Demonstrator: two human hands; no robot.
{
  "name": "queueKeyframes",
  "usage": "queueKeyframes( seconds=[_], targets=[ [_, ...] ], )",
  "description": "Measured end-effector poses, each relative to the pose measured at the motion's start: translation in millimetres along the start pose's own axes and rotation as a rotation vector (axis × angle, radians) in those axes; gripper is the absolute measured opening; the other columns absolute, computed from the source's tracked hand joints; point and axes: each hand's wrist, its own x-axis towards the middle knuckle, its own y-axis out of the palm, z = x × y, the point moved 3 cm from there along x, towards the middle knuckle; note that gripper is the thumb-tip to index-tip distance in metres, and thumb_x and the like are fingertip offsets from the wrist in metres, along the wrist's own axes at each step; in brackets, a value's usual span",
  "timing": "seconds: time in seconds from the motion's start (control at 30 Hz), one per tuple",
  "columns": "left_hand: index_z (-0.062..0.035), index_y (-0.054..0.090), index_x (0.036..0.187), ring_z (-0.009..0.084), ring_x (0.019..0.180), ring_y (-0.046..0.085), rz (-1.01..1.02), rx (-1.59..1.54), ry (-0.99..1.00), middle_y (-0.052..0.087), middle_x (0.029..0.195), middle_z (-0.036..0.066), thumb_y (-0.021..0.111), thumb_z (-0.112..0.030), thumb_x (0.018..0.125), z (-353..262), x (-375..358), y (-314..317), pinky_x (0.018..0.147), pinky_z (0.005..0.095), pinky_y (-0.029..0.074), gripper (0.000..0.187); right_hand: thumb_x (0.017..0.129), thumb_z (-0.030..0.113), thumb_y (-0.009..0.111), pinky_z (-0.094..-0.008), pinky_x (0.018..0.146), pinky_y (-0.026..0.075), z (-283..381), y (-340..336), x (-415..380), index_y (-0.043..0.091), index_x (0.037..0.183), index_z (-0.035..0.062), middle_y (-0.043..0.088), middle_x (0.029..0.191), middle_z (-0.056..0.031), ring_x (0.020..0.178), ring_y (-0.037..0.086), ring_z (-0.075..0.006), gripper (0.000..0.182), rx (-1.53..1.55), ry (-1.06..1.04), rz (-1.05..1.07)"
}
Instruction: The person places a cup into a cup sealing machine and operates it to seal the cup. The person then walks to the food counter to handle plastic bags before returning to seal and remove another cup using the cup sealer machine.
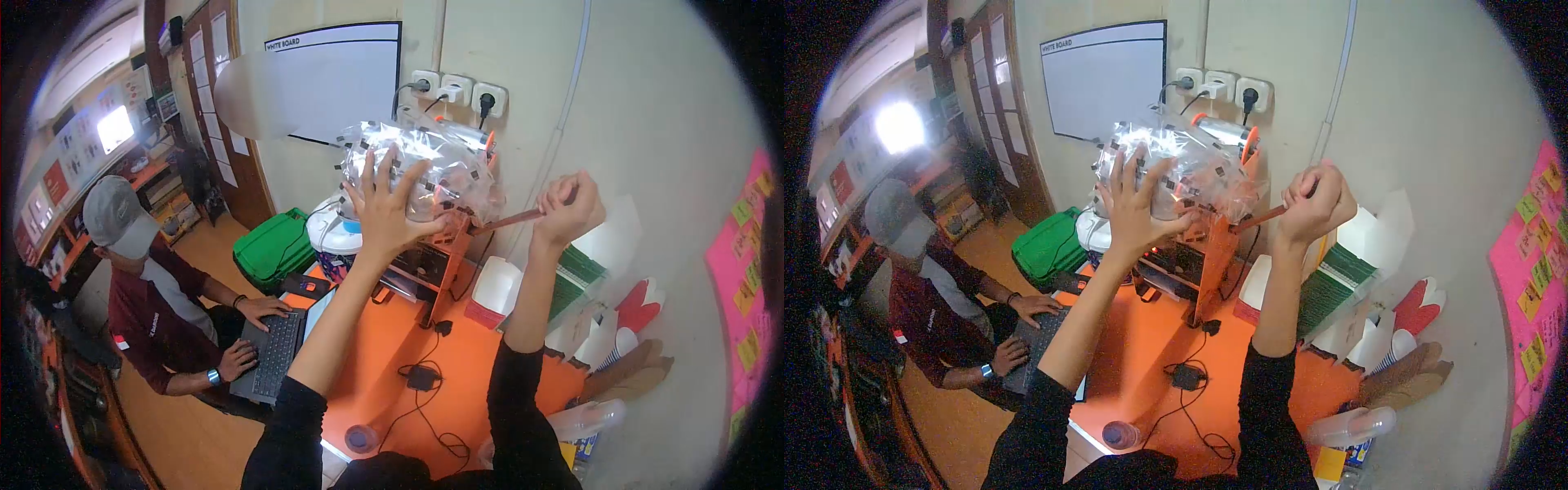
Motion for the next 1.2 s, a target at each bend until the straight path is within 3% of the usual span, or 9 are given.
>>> queueKeyframes(
  seconds=[0.07, 0.2, 0.5, 0.7, 0.77, 0.9, 0.97, 1.2],
  targets=[
    [-0.0334, 0.055, 0.129, 0.0382, 0.141, 0.021, -0.003, -0.009, 0.005, 0.036, 0.148, 0.008, 0.078, -0.059, 0.053, -0.7, -0.6, -0.3, 0.101, 0.0750, 0.015, 0.084, 0.089, 0.012, 0.045, -0.0240, 0.036, 0.018, 7.8, 6.7, -4.6, 0.032, 0.053, 0.0075, 0.032, 0.048, 0.0001, 0.037, 0.025, -0.0072, 0.039, 0.045, -0.079, 0.049],
    [-0.0361, 0.056, 0.128, 0.0356, 0.144, 0.014, 0.028, 0.008, -0.021, 0.030, 0.151, 0.005, 0.079, -0.058, 0.049, -0.2, -1.7, -0.1, 0.099, 0.0806, 0.009, 0.085, 0.089, 0.011, 0.045, -0.0247, 0.037, 0.016, 0.5, 12.9, -12.7, 0.031, 0.053, 0.0077, 0.031, 0.047, 0.0003, 0.037, 0.025, -0.0071, 0.039, 0.033, -0.112, 0.082],
    [-0.0358, 0.054, 0.131, 0.0353, 0.144, 0.014, 0.028, 0.001, -0.029, 0.029, 0.152, 0.005, 0.080, -0.057, 0.050, -1.7, -1.3, -1.6, 0.100, 0.0794, 0.009, 0.088, 0.086, 0.010, 0.051, -0.0258, 0.043, 0.023, -8.3, 21.3, -48.2, 0.039, 0.054, 0.0026, 0.035, 0.049, 0.0015, 0.044, 0.033, -0.0068, 0.035, -0.064, -0.199, 0.341],
    [-0.0363, 0.053, 0.132, 0.0348, 0.144, 0.015, 0.035, -0.011, -0.058, 0.030, 0.151, 0.005, 0.081, -0.055, 0.049, 2.0, -3.2, -2.9, 0.102, 0.0782, 0.009, 0.090, 0.087, 0.010, 0.049, -0.0257, 0.043, 0.023, -18.8, 24.0, -47.4, 0.039, 0.054, 0.0022, 0.037, 0.049, 0.0007, 0.044, 0.033, -0.0074, 0.035, -0.106, -0.215, 0.349],
    [-0.0372, 0.053, 0.132, 0.0353, 0.144, 0.014, 0.023, -0.031, -0.045, 0.030, 0.151, 0.006, 0.081, -0.055, 0.049, -0.7, -2.5, -5.3, 0.102, 0.0780, 0.009, 0.089, 0.086, 0.005, 0.040, -0.0244, 0.039, 0.018, -15.9, 21.2, -46.9, 0.034, 0.055, 0.0046, 0.033, 0.048, -0.0004, 0.041, 0.028, -0.0072, 0.031, -0.078, -0.245, 0.329],
    [-0.0374, 0.054, 0.131, 0.0368, 0.144, 0.013, 0.034, -0.036, -0.058, 0.030, 0.151, 0.006, 0.081, -0.053, 0.050, -1.0, -2.2, -7.9, 0.101, 0.0790, 0.008, 0.086, 0.087, 0.006, 0.041, -0.0247, 0.039, 0.018, -15.5, 26.0, -53.4, 0.034, 0.056, 0.0043, 0.033, 0.048, -0.0008, 0.041, 0.029, -0.0072, 0.031, -0.092, -0.258, 0.403],
    [-0.0375, 0.054, 0.131, 0.0370, 0.144, 0.013, 0.029, -0.037, -0.053, 0.030, 0.151, 0.006, 0.080, -0.053, 0.051, -1.5, -2.3, -7.7, 0.101, 0.0795, 0.008, 0.086, 0.089, 0.008, 0.042, -0.0249, 0.039, 0.020, -18.3, 27.4, -56.8, 0.035, 0.056, 0.0041, 0.033, 0.049, -0.0007, 0.042, 0.030, -0.0073, 0.033, -0.202, -0.344, 0.460],
    [-0.0372, 0.054, 0.131, 0.0366, 0.144, 0.012, 0.028, -0.025, -0.050, 0.029, 0.152, 0.007, 0.079, -0.060, 0.051, 0.2, -2.7, -7.7, 0.099, 0.0810, 0.008, 0.087, 0.095, 0.018, 0.044, -0.0246, 0.043, 0.023, -29.9, 19.8, -69.8, 0.041, 0.059, 0.0043, 0.037, 0.051, -0.0010, 0.044, 0.031, -0.0080, 0.038, -0.291, -0.292, 0.632]
  ],
)
